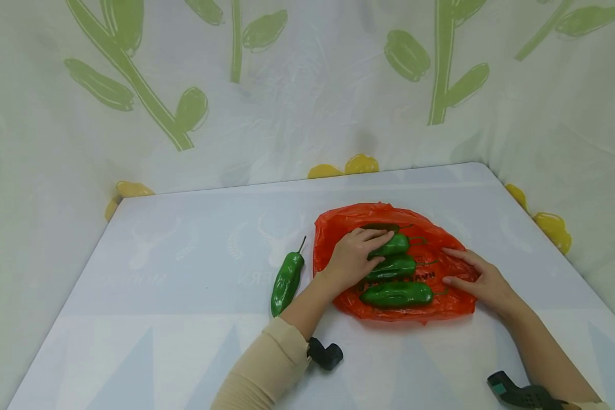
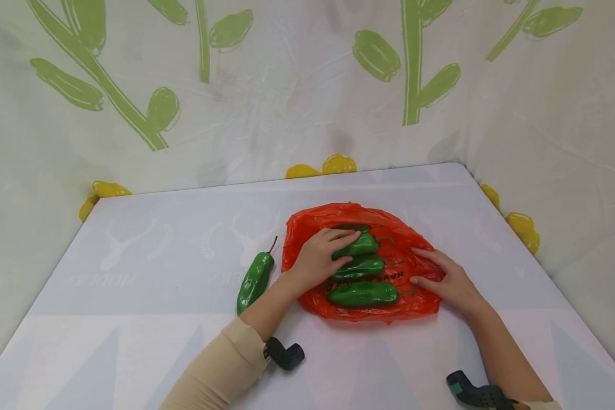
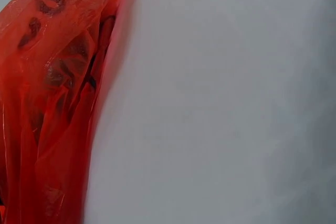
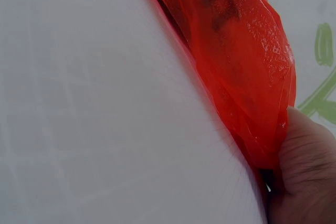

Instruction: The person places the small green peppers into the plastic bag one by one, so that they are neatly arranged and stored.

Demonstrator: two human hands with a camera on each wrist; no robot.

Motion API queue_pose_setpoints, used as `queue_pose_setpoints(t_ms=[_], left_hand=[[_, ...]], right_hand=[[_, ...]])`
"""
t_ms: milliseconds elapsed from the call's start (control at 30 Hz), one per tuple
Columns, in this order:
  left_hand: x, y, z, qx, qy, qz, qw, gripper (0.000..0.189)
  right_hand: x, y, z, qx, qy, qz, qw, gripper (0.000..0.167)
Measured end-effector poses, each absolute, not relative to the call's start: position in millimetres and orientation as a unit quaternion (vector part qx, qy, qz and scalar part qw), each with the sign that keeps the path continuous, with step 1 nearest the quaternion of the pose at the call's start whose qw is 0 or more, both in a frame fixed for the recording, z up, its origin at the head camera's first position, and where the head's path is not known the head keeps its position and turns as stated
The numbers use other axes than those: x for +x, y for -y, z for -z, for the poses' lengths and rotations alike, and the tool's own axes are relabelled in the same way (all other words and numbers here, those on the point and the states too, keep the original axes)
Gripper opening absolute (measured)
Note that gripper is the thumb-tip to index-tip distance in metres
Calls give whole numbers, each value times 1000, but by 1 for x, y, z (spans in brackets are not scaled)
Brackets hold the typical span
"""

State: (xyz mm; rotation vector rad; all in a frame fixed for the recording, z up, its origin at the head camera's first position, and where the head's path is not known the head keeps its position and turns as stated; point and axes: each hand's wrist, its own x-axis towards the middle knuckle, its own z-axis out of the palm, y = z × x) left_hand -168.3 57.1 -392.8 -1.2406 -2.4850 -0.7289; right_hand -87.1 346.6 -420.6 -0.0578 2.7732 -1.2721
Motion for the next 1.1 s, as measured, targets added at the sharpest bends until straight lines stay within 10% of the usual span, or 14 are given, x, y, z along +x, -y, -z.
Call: queue_pose_setpoints(t_ms=[1100], left_hand=[[-162, -51, 386, -392, 846, 348, 98, 54]], right_hand=[[-87, -347, 421, -27, -905, 422, 37, 60]])
